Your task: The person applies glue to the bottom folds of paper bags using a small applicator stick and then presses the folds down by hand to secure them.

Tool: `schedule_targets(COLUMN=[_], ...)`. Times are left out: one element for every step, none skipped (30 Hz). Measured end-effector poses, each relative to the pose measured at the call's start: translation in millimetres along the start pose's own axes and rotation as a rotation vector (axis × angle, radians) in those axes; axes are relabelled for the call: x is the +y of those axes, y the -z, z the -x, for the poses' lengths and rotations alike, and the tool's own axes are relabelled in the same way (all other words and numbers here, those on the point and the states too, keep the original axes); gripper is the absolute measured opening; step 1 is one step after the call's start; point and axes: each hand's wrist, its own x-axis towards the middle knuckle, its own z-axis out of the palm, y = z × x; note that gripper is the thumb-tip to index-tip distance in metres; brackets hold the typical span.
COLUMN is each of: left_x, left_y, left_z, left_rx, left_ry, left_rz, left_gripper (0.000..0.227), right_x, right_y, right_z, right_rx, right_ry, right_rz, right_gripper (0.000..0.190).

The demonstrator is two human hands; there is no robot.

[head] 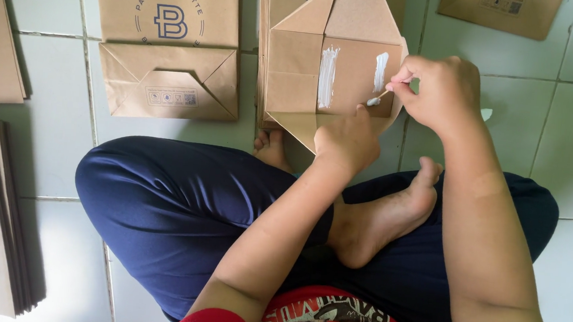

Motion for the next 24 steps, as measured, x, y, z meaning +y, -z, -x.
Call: schedule_targets(left_x=[0,0,-1,-1,-1,-1,-1,0,0,0,0,0,-1,-1,-2,-2,-2,-2,-2,-3,-2,-2,-2,-3], left_y=[1,2,3,1,0,-1,0,2,4,3,3,3,3,2,2,1,0,-1,-2,-2,-2,-1,0,1], left_z=[0,0,1,0,-1,-2,-1,0,1,1,1,0,0,0,-1,-2,-3,-3,-4,-4,-4,-3,-2,-1], left_rx=[0.0,-0.019,-0.039,-0.04,-0.036,-0.032,-0.033,-0.047,-0.061,-0.063,-0.058,-0.053,-0.053,-0.052,-0.05,-0.051,-0.049,-0.048,-0.05,-0.05,-0.049,-0.049,-0.057,-0.064], left_ry=[0.001,-0.002,-0.003,-0.002,-0.007,-0.012,-0.013,-0.009,-0.005,-0.005,-0.008,-0.01,-0.008,-0.016,-0.024,-0.023,-0.023,-0.024,-0.024,-0.02,-0.016,-0.018,-0.017,-0.015], left_rz=[0.001,-0.014,-0.029,-0.028,-0.036,-0.044,-0.044,-0.039,-0.033,-0.033,-0.03,-0.026,-0.025,-0.026,-0.028,-0.027,-0.03,-0.033,-0.033,-0.025,-0.017,-0.017,-0.012,-0.007], left_gripper=[0.052,0.061,0.071,0.071,0.072,0.073,0.073,0.074,0.074,0.074,0.074,0.073,0.073,0.074,0.074,0.074,0.074,0.074,0.074,0.074,0.075,0.075,0.076,0.077], right_x=[0,0,-1,2,6,9,10,11,12,12,11,10,9,8,6,6,5,4,2,-1,-3,-3,-4,-5], right_y=[-1,-2,-4,-8,-12,-16,-17,-19,-21,-20,-19,-18,-17,-15,-14,-15,-16,-17,-16,-16,-15,-16,-17,-17], right_z=[-1,-2,-2,-2,-2,-1,-2,-2,-1,-2,-2,-3,-3,-3,-3,-3,-3,-2,-1,0,0,4,7,11], right_rx=[-0.001,0.046,0.092,0.09,0.119,0.147,0.146,0.194,0.241,0.24,0.287,0.335,0.333,0.358,0.383,0.382,0.424,0.465,0.464,0.45,0.438,0.438,0.407,0.376], right_ry=[0.001,0.005,0.009,0.011,0.003,-0.005,-0.005,0.003,0.011,0.01,0.032,0.054,0.055,0.052,0.05,0.051,0.07,0.089,0.088,0.093,0.097,0.097,0.087,0.076], right_rz=[0.0,0.033,0.065,0.063,0.105,0.147,0.147,0.153,0.159,0.16,0.148,0.136,0.135,0.122,0.11,0.109,0.094,0.079,0.079,0.091,0.104,0.105,0.107,0.108], right_gripper=[0.009,0.009,0.012,0.012,0.017,0.024,0.024,0.026,0.028,0.028,0.024,0.022,0.022,0.021,0.02,0.02,0.021,0.023,0.023,0.023,0.022,0.022,0.024,0.025])
